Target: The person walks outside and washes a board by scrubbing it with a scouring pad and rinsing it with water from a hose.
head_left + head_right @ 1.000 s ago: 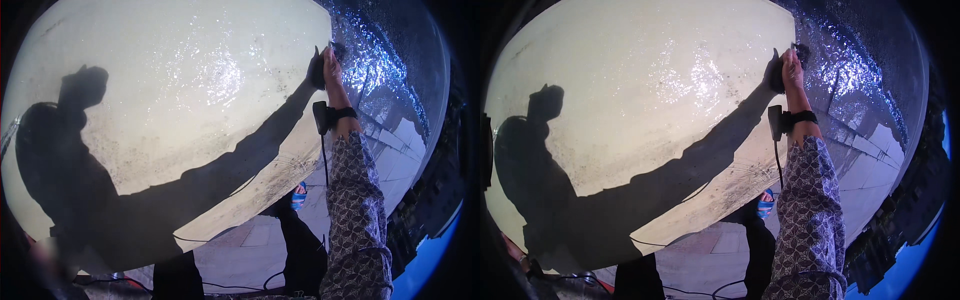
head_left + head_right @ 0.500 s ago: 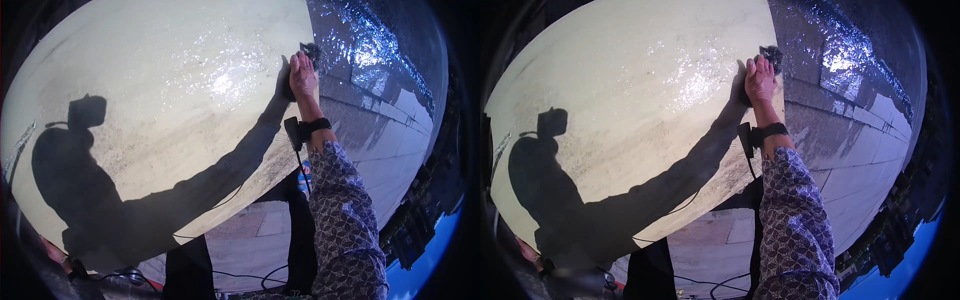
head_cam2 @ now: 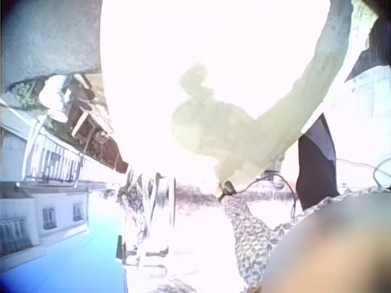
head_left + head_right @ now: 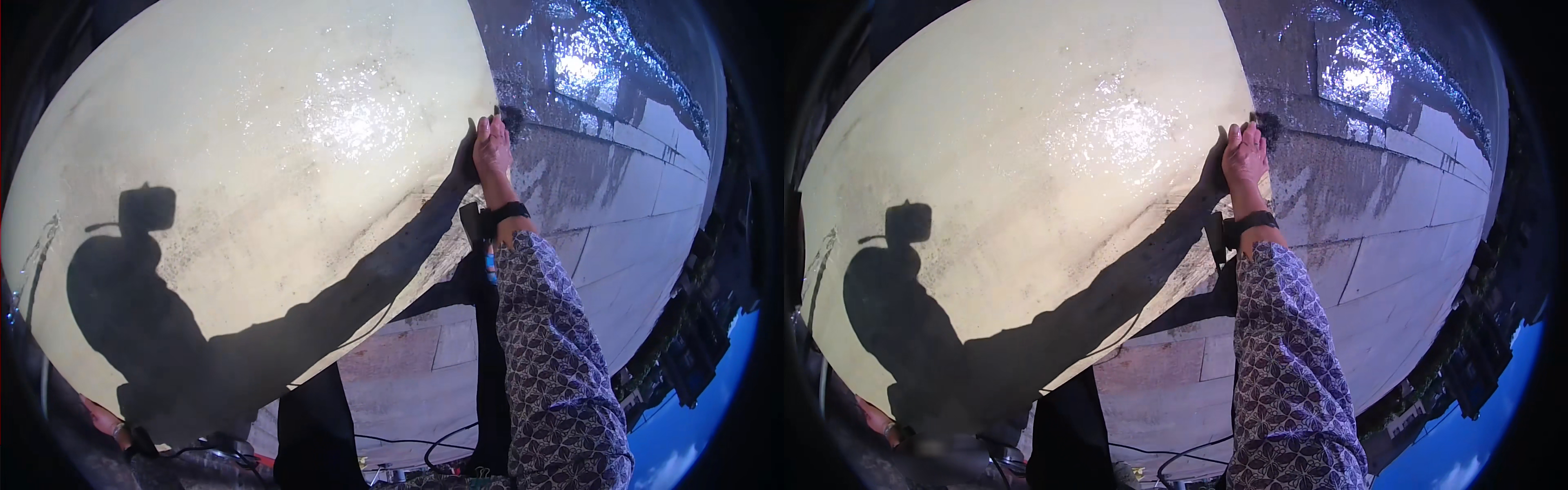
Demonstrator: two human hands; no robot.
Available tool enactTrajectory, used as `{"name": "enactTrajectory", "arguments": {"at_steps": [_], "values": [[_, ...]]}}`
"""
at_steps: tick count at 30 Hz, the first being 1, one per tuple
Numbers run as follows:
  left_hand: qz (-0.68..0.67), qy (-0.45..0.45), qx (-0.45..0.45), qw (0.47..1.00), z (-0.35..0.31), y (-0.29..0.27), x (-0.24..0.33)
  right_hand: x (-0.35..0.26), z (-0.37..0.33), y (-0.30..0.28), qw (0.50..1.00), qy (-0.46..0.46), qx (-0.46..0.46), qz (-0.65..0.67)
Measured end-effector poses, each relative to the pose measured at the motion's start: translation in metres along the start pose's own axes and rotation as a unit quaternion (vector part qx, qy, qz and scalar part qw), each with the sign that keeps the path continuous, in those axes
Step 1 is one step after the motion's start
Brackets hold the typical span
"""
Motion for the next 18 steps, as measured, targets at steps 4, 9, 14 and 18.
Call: {"name": "enactTrajectory", "arguments": {"at_steps": [4, 9, 14, 18], "values": [[0.011, 0.07, 0.012, 0.997, 0.009, -0.007, -0.003, -0.195, -0.095, -0.021, 0.96, -0.269, -0.003, 0.082], [0.024, 0.056, 0.013, 0.998, 0.01, -0.009, -0.002, -0.21, -0.132, -0.027, 0.939, -0.319, -0.045, 0.119], [0.039, -0.084, -0.029, 0.995, -0.035, 0.0, 0.04, 0.031, -0.149, -0.018, 0.998, 0.029, -0.036, 0.044], [0.017, -0.069, -0.025, 0.997, -0.001, -0.004, 0.008, 0.037, -0.226, -0.017, 0.971, 0.123, -0.002, 0.203]]}}
Point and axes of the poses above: each hand's wrist, its own z-axis towards the middle knuckle, its own y-axis out of the palm, x = y × z, the point moved 6 cm from there along z, towards the middle knuckle, and after that the axes turned 2 degrees about y, right-handed, at the moved point
